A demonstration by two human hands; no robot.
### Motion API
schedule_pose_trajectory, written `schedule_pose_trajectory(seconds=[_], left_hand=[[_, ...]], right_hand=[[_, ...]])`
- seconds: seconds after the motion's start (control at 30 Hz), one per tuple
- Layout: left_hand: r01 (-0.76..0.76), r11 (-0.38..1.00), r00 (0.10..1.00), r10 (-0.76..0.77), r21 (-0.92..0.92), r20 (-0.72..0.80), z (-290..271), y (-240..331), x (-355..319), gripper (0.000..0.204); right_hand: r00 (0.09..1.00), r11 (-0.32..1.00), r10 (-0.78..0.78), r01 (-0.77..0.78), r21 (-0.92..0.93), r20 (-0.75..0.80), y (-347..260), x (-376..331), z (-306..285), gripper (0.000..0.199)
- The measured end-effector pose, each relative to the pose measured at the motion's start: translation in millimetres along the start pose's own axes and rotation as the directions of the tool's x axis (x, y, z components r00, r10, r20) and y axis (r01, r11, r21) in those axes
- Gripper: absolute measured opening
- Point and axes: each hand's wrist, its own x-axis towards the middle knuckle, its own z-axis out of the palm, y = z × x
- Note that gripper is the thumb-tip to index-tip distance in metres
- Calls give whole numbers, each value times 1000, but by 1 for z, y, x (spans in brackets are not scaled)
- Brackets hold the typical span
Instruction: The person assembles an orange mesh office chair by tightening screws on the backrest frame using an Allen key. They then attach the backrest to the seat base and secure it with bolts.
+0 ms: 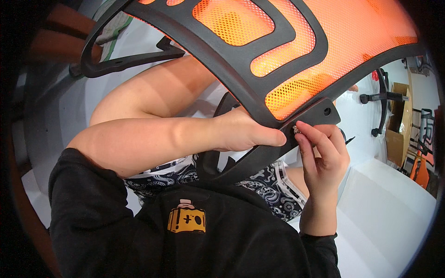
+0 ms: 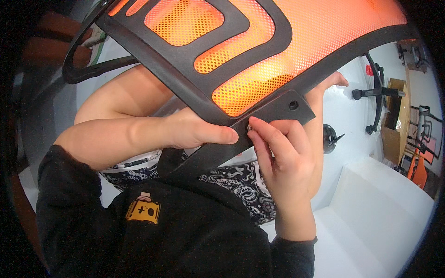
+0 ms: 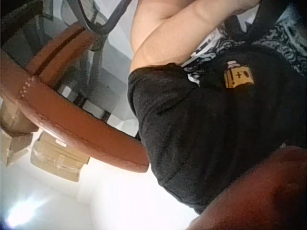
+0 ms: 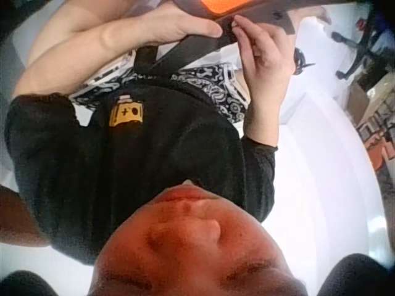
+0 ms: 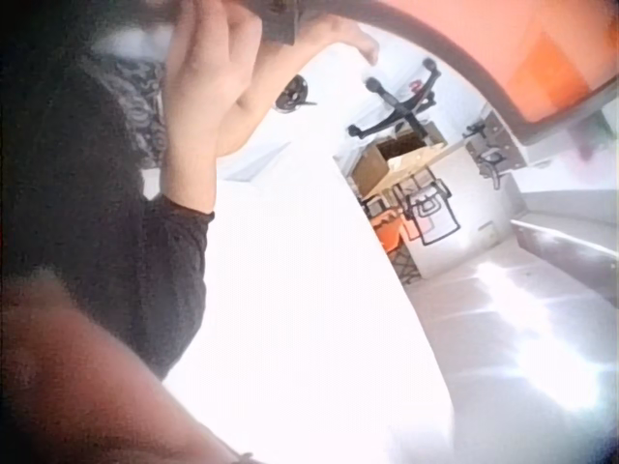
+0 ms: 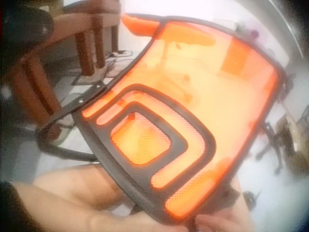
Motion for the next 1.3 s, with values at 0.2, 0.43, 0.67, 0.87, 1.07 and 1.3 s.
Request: schedule_pose_trajectory(seconds=[0.2, 0.43, 0.67, 0.87, 1.07, 1.3], left_hand=[[41, 999, 999, -41, -1, 2, 0, 0, -1, 46], [51, 999, 999, -51, 0, -8, 1, 3, -1, 42], [51, 998, 999, -51, 33, 7, 0, 2, 0, 38], [19, 997, 1000, -19, -71, -4, 3, -2, 1, 36], [61, 998, 998, -61, -14, -18, 2, 2, 0, 38], [64, 997, 998, -64, -47, 0, 3, 5, 1, 36]], right_hand=[[1000, 998, -11, 11, -70, 0, 0, -2, 1, 25], [993, 983, -106, 97, -153, -47, 3, -5, 3, 25], [1000, 997, 2, -4, -76, -15, -1, 2, 0, 26], [995, 997, -70, 68, 33, 71, 8, -2, 0, 27], [995, 991, -100, 97, -92, -28, 10, 0, 5, 22], [994, 986, -100, 94, -135, -46, 11, -4, 6, 20]])
